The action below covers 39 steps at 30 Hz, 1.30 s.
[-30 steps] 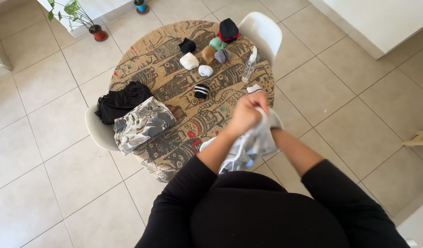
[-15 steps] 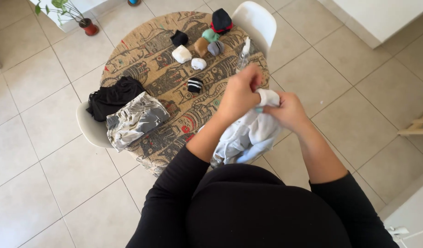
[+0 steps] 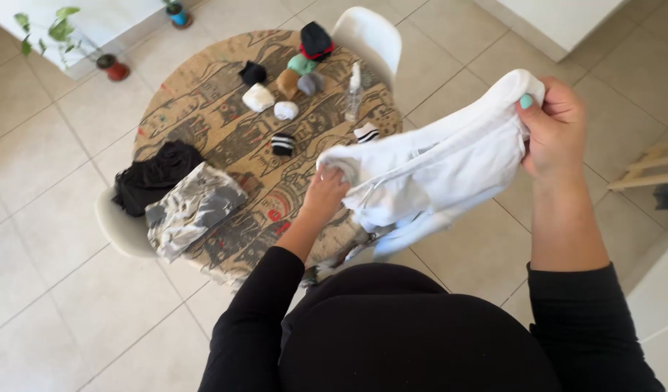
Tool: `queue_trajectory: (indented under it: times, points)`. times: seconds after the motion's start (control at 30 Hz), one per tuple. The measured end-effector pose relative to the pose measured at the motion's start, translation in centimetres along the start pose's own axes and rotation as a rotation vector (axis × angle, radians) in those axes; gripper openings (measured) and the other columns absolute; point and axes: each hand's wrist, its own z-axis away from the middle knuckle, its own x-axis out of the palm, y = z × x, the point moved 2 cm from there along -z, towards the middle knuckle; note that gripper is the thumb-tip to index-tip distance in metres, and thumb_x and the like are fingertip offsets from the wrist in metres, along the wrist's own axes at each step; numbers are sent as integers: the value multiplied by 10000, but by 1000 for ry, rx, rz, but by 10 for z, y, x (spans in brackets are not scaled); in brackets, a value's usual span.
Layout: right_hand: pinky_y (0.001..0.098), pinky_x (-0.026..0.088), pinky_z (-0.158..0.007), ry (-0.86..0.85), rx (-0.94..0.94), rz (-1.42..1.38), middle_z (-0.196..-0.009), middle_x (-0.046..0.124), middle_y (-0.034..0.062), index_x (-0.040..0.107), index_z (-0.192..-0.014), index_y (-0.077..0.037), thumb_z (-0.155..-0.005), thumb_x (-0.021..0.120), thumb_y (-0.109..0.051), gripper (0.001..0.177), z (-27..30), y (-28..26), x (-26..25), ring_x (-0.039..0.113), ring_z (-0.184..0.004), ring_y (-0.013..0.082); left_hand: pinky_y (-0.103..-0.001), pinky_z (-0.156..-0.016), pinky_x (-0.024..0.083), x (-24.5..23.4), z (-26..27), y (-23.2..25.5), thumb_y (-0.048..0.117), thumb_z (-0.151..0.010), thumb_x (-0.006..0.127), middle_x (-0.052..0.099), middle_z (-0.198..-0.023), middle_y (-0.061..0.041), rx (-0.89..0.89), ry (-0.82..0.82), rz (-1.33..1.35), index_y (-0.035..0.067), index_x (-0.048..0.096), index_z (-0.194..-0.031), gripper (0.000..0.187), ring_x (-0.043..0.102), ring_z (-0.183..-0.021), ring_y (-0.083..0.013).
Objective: Folding various items of clothing on a table after taking them from a laundry drying rack.
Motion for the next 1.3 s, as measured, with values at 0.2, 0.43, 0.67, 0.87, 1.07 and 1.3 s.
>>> queue_trajectory:
  times: [0.2,0.43,0.67,0.87,1.07,1.3]
  points:
    - [285,568,-883,393,-176,61,-1083,686,43,683,-1181,-8,-1124,668,88,113,-3,27,-163,603,-885,124,-518,-1039,402,-57,-43,-14,139,-918,594,733,-968,-34,52,-129,74,215,735,-1050,208,689,-976,-237]
    - [269,554,-970,338,-265,386,-1155,621,1,614,-1143,-99,-928,561,103,299,37,-45,-95,636,-1043,95,-480,-792,515,-132,-103,68,236,-910,654,717,-807,-92,355,56,259,166,696,-972,102,697,-838,-315]
    - [320,511,-660,-181,174,922,-807,712,66,731,-1049,-48,-717,863,-145,370,80,7,-16,630,-702,122,-501,-808,514,-178,-133,148,241,-832,708,721,-819,-99,615,168,501,194,723,-1047,221,687,-841,-338]
    - [304,477,-666,-54,75,735,-824,643,56,718,-917,-10,-819,835,-114,185,87,-1,-42,585,-746,136,-425,-876,556,-120,-89,131,180,-931,622,720,-1033,-162,-219,428,922,83,675,-1116,215,692,-987,-325]
    - [271,468,-721,-230,-52,676,-946,615,52,670,-895,5,-786,817,-75,199,101,18,-44,562,-845,127,-390,-917,511,-2,-89,151,158,-966,581,703,-1196,-180,-192,76,1100,52,637,-1259,317,664,-1084,-306]
    - [280,433,-629,-139,151,744,-760,596,31,664,-885,4,-820,820,-83,190,105,18,-44,512,-698,124,-401,-1011,540,38,-78,168,37,-944,517,662,-1287,-171,-178,-583,2541,-21,588,-1336,402,663,-1148,-271]
